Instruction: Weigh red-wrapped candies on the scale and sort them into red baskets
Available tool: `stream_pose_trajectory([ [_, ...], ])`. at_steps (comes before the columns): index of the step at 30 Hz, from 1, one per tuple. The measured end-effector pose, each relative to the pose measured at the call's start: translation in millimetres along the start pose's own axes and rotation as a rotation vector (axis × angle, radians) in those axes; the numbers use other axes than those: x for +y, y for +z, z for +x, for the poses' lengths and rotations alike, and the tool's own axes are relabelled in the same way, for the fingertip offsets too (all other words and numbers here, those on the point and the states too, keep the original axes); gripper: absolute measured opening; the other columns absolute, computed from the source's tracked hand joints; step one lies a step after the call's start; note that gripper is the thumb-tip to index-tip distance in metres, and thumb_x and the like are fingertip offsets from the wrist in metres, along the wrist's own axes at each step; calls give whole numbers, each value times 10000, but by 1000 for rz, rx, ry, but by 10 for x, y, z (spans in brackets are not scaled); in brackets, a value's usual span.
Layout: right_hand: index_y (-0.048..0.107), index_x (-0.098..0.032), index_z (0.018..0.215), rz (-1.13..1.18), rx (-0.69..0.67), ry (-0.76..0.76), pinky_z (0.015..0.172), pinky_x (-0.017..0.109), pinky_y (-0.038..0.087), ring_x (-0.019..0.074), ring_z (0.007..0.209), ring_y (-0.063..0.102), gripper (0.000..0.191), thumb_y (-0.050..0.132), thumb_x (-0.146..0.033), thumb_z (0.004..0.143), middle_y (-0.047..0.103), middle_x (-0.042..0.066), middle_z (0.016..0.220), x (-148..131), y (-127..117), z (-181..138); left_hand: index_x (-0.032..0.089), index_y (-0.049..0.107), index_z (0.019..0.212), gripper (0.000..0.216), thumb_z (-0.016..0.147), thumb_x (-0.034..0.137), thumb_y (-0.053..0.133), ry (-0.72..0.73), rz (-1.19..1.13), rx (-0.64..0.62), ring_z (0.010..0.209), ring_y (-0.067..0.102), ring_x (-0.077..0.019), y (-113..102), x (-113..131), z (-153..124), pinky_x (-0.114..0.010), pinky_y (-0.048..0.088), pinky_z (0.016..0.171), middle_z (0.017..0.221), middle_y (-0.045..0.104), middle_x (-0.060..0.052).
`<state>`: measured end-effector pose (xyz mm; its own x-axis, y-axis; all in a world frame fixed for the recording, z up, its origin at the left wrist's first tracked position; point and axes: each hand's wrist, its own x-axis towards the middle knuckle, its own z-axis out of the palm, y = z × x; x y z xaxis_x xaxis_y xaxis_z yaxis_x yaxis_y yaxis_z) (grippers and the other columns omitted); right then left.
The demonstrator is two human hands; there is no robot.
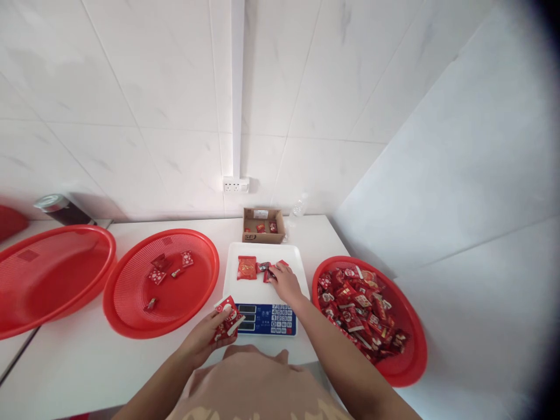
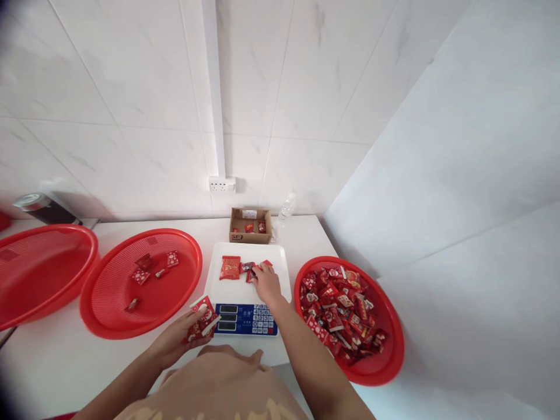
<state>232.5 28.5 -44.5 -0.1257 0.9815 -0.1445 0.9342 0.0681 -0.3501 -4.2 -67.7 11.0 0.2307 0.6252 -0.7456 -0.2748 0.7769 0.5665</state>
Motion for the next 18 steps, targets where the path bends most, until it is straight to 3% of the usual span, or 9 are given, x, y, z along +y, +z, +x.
stream_pose_trajectory([
  [6, 609, -282, 1157, -63, -35, -64, 1050, 464, 239, 288, 1367, 210, 331, 478, -303, 853, 357, 53, 1452, -136, 36, 44, 167, 618, 910, 359, 726, 473, 665, 0, 9, 11, 749, 637, -146, -5, -11, -3, -325, 524, 782, 873, 680, -63],
  [12, 412, -276, 1352, -67, -34, 17, 1061, 542, 182, 310, 1397, 116, 502, 467, -347, 858, 229, 80, 1516, -121, 65, 36, 167, 605, 900, 374, 712, 483, 673, 12, 10, 11, 747, 630, -148, -5, -40, 0, -333, 519, 783, 859, 674, -58],
  [15, 486, -228, 1295, -8, 48, -49, 1075, 520, 206, 305, 1388, 169, 448, 468, -319, 857, 309, 111, 1479, -130, 51, -107, 166, 608, 897, 379, 704, 484, 679, 12, 18, 15, 747, 628, -151, 7, -37, -5, -332, 519, 774, 872, 673, -63],
  [18, 541, -194, 1236, 248, 30, -144, 1044, 433, 323, 258, 1277, 402, 409, 478, -323, 853, 498, 130, 1340, -219, 17, -357, 171, 603, 897, 397, 689, 500, 683, 16, 43, -2, 751, 626, -154, 36, -34, -3, -326, 515, 764, 879, 668, -57],
])
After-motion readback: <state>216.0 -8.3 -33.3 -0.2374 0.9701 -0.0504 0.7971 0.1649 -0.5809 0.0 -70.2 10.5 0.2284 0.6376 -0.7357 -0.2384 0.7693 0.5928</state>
